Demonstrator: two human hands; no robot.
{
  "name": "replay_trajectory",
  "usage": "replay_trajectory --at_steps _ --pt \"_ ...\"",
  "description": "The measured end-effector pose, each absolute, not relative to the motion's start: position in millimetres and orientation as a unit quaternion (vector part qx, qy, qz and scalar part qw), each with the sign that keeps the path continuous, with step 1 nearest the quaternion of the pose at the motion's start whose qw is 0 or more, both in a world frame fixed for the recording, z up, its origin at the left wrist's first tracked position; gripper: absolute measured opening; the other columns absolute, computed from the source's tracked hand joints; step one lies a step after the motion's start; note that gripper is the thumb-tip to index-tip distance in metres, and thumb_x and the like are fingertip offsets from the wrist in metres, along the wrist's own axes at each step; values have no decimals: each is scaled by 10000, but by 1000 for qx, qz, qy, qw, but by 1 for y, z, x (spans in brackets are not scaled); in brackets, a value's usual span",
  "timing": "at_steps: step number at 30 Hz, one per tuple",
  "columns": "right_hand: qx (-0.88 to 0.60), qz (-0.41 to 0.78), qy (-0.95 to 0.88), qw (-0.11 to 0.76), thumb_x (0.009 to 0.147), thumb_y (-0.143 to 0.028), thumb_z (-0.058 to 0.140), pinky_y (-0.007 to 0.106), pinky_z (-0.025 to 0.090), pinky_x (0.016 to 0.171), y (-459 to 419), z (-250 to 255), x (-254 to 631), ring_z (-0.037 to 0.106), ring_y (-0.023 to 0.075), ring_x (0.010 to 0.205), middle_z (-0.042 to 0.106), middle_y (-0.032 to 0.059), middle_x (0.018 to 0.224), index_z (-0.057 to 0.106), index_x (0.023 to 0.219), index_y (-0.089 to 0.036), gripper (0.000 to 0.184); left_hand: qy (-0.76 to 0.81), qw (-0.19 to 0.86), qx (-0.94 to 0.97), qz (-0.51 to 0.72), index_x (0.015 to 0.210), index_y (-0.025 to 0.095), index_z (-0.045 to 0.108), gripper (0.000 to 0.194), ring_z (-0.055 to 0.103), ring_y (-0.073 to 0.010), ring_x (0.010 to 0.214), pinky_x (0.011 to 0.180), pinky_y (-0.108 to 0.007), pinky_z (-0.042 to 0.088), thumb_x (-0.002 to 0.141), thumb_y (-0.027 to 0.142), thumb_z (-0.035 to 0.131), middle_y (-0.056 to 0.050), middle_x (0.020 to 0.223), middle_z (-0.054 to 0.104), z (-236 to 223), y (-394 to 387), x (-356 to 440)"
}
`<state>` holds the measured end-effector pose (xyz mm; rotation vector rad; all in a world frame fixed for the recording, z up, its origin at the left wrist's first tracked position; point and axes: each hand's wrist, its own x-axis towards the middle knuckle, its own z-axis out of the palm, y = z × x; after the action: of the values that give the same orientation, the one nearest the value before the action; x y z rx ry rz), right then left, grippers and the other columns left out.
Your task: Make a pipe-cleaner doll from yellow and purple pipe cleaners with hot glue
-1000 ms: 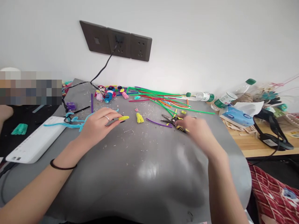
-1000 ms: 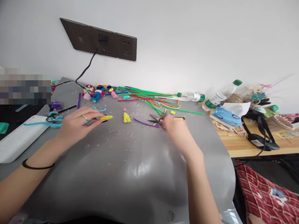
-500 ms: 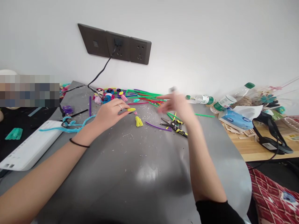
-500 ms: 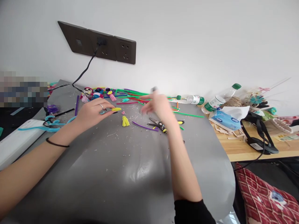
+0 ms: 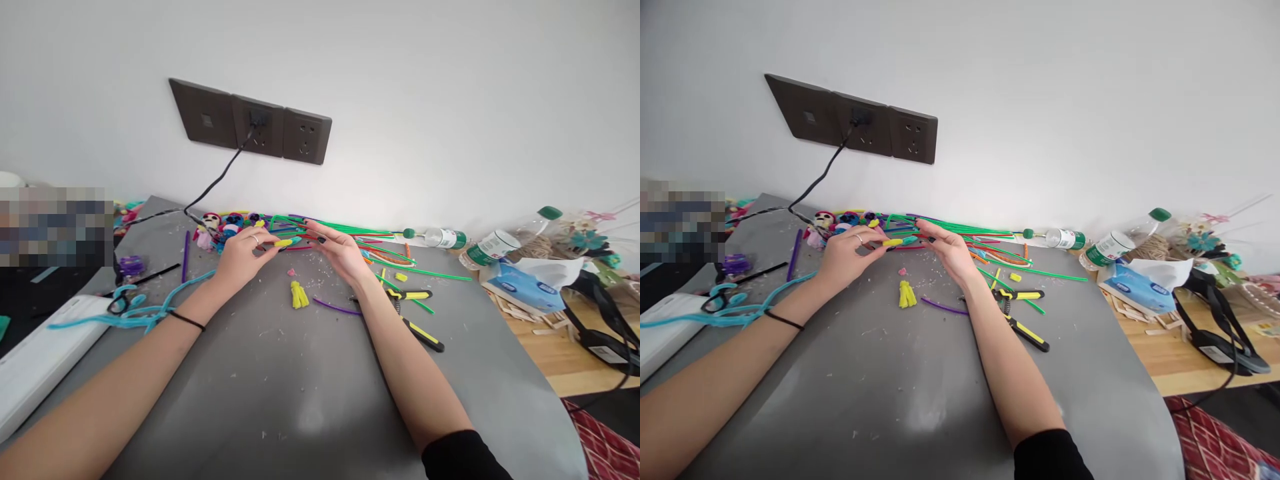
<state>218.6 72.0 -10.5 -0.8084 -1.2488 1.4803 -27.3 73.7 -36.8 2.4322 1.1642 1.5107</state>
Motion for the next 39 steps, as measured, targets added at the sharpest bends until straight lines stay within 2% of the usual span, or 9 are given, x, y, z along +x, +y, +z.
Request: replay_trajectory --at_steps 6,12,17,20,23,25,29,34,39 --pt "-334 600 -541 486 769 -308 785 489 470 1189 66 -7 219 594 302 1413 687 39 1464 836 1091 -295 326 373 -12 793 481 950 222 767 226 754 -195 855 758 -319 621 1025 382 625 -42 923 798 -32 64 -29" --pt "-344 563 -588 468 842 -538 798 413 507 1129 59 -2 214 578 270 1422 723 50 1405 832 1088 -300 344 359 -15 804 474 972 233 762 164 750 -187 842 759 -316 616 1015 347 652 -38 936 801 -30 57 -30" --pt "-380 526 -585 486 863 -655 733 357 545 983 60 -6 210 701 226 1106 793 70 1074 771 830 -226 432 349 -25 807 477 997 220 760 119 747 -184 845 772 -305 616 1006 297 671 -45 941 794 -29 54 -28" --pt "-387 504 -566 525 859 -690 706 337 542 875 63 -9 210 680 191 872 729 39 822 607 639 -223 527 349 -22 807 475 1008 222 763 111 749 -189 866 790 -306 619 1004 285 672 -46 950 795 -29 52 -28" --pt "-403 463 -564 552 885 -715 652 332 529 807 64 -10 210 636 178 759 685 39 709 466 529 -233 627 355 -4 808 470 1007 230 767 132 744 -186 855 746 -296 617 1010 310 663 -45 964 797 -29 51 -28" --pt "-416 442 -576 548 879 -723 653 340 537 801 63 -8 211 649 186 775 731 52 774 562 567 -229 591 356 7 808 470 1006 233 768 148 739 -182 848 718 -290 610 1016 327 654 -45 969 795 -28 50 -28" --pt "-430 426 -587 538 790 -639 797 354 559 780 61 -6 212 685 207 838 799 55 959 799 807 -241 398 358 7 805 474 1009 253 767 151 742 -196 895 779 -325 613 1024 333 641 -39 971 798 -26 50 -29" --pt "-470 390 -569 550 766 -519 835 337 517 703 60 -11 214 660 199 771 770 45 815 802 762 -231 290 354 2 802 481 1006 264 768 121 745 -197 882 809 -341 619 1015 313 659 -32 967 802 -25 48 -29" --pt "-488 364 -572 550 775 -595 817 307 479 656 59 -10 214 597 161 678 699 20 709 688 665 -215 416 355 2 808 470 1015 272 769 107 754 -205 883 805 -352 626 1008 309 668 -26 959 805 -23 47 -29"
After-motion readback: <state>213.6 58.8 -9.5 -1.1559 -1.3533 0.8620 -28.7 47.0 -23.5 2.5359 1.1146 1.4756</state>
